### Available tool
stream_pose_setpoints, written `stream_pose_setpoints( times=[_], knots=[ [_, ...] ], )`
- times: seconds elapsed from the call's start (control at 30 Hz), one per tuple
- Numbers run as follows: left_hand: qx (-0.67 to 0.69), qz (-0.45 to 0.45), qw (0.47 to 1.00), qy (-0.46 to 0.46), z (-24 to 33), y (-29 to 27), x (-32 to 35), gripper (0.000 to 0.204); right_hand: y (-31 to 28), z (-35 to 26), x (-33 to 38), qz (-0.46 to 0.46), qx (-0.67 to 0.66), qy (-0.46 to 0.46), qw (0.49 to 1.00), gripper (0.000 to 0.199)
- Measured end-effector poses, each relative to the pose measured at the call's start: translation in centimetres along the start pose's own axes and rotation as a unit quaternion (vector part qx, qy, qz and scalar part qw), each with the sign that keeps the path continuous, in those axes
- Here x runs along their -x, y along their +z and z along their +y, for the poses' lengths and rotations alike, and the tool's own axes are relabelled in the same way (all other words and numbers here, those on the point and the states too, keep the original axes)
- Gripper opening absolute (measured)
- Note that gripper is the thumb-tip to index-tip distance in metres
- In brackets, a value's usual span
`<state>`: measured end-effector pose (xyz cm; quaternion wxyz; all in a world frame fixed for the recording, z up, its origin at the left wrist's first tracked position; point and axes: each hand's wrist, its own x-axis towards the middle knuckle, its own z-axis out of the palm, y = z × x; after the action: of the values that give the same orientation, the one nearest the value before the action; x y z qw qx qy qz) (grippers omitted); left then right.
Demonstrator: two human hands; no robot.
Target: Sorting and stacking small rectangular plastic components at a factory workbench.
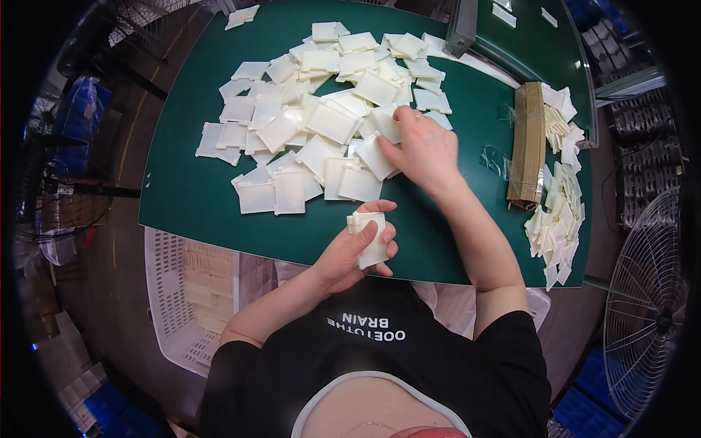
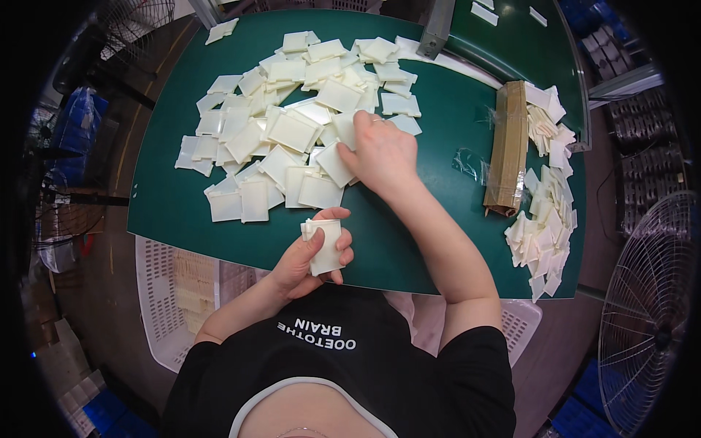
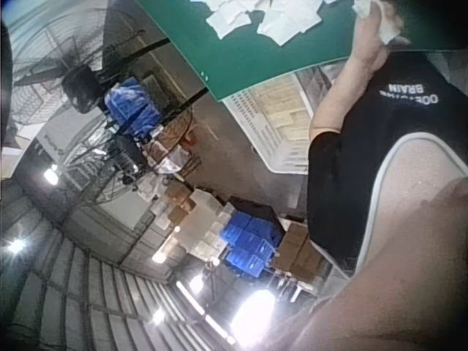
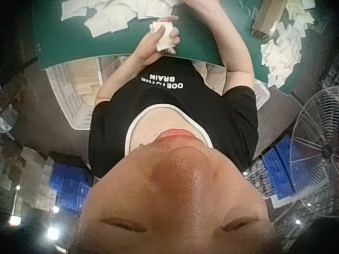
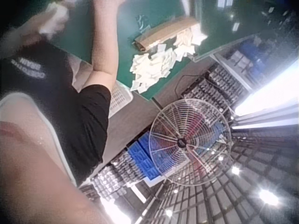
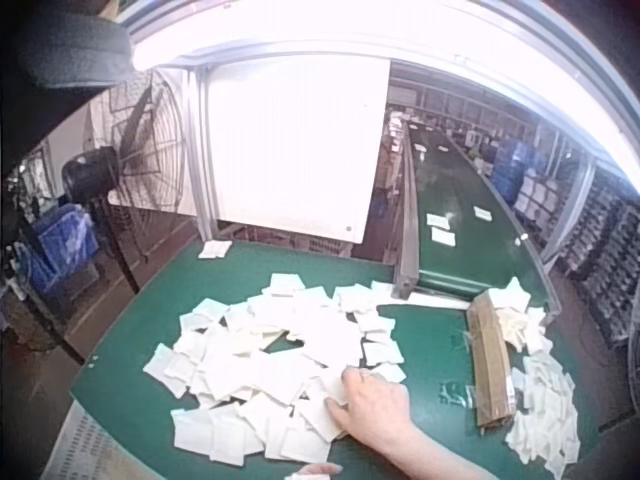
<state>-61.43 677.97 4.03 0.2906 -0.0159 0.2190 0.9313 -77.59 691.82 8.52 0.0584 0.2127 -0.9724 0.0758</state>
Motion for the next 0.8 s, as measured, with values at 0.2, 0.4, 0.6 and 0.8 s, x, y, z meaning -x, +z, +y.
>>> stream_pose_setpoints(
  times=[0.2,0.4,0.6,0.8],
  knots=[
    [0.099,0.012,0.994,-0.045,2.2,0.4,0.6,0.069,-4.3,2.1,3.0,0.007,-0.3,-0.311,0.902,0.043],
    [0.085,-0.004,0.996,-0.014,1.0,-1.3,0.7,0.058,-2.4,2.1,3.8,0.067,-0.205,-0.17,0.962,0.042],
    [0.09,0.047,0.994,0.04,0.6,-0.7,1.3,0.05,0.8,0.1,3.8,0.066,-0.088,-0.122,0.986,0.035],
    [0.162,0.058,0.976,0.132,2.0,0.0,2.0,0.055,-1.8,-1.9,6.2,0.084,-0.362,-0.136,0.919,0.031]
  ],
)
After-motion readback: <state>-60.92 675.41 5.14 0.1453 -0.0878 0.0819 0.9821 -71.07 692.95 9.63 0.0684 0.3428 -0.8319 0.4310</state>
